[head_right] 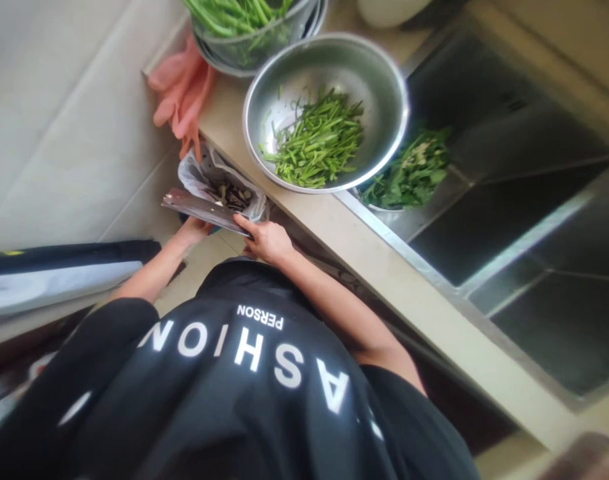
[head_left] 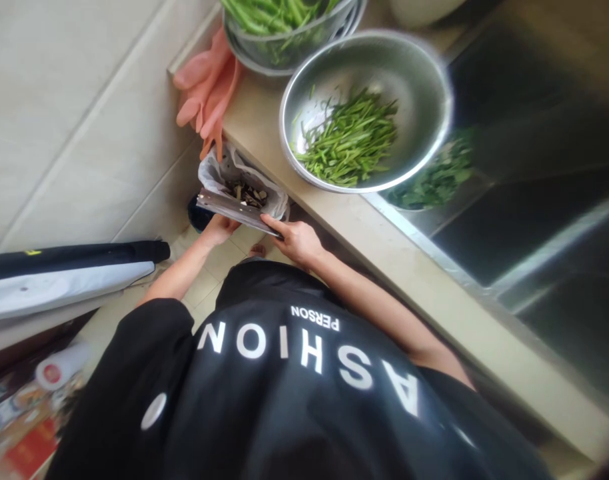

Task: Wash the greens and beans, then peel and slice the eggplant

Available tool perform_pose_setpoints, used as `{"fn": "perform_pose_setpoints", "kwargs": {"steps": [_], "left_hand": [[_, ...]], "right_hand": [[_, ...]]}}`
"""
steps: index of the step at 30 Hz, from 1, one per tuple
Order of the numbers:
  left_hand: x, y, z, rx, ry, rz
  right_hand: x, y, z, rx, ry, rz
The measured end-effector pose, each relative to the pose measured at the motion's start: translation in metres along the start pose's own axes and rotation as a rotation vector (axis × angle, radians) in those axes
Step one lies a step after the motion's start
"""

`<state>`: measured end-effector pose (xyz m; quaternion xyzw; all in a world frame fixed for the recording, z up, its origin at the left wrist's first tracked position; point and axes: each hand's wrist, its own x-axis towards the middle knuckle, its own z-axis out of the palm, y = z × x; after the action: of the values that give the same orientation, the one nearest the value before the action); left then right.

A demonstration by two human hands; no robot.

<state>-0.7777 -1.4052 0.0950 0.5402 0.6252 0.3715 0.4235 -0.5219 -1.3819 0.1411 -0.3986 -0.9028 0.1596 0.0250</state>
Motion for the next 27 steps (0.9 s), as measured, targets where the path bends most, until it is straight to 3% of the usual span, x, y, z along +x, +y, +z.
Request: {"fn": "perform_pose_setpoints", "kwargs": {"steps": [3,9,15,20,22,27], "left_hand": [[-0.005,-0.005,0.006,0.202,0.137,0.151],[-0.015,-0.01,0.008,0.508,0.222,0.109],[-0.024,-0.012,-0.017,0.746,0.419,0.248],[-0.03,0.008,-0.034,0.785,0.666,0.257],[-0.025,0.027,-0.027,0.828,0.625,0.25],[0.004,0.072,0.012,1.039,0.312,0.178]], "right_hand": [[0.0,-0.006,-0.004,-0.061,-0.03,-0.027],[0.003,-0.002,-0.001,-0.073,-0.036,-0.006],[0.006,0.014,-0.007,-0.126,-0.095,0.21],[0.002,0.005,-0.018,-0.209,-0.092,0.233],[0.0,-0.004,-0.02,-0.245,-0.111,0.247],[-0.003,-0.028,-0.021,-0.327,-0.102,0.217]]}}
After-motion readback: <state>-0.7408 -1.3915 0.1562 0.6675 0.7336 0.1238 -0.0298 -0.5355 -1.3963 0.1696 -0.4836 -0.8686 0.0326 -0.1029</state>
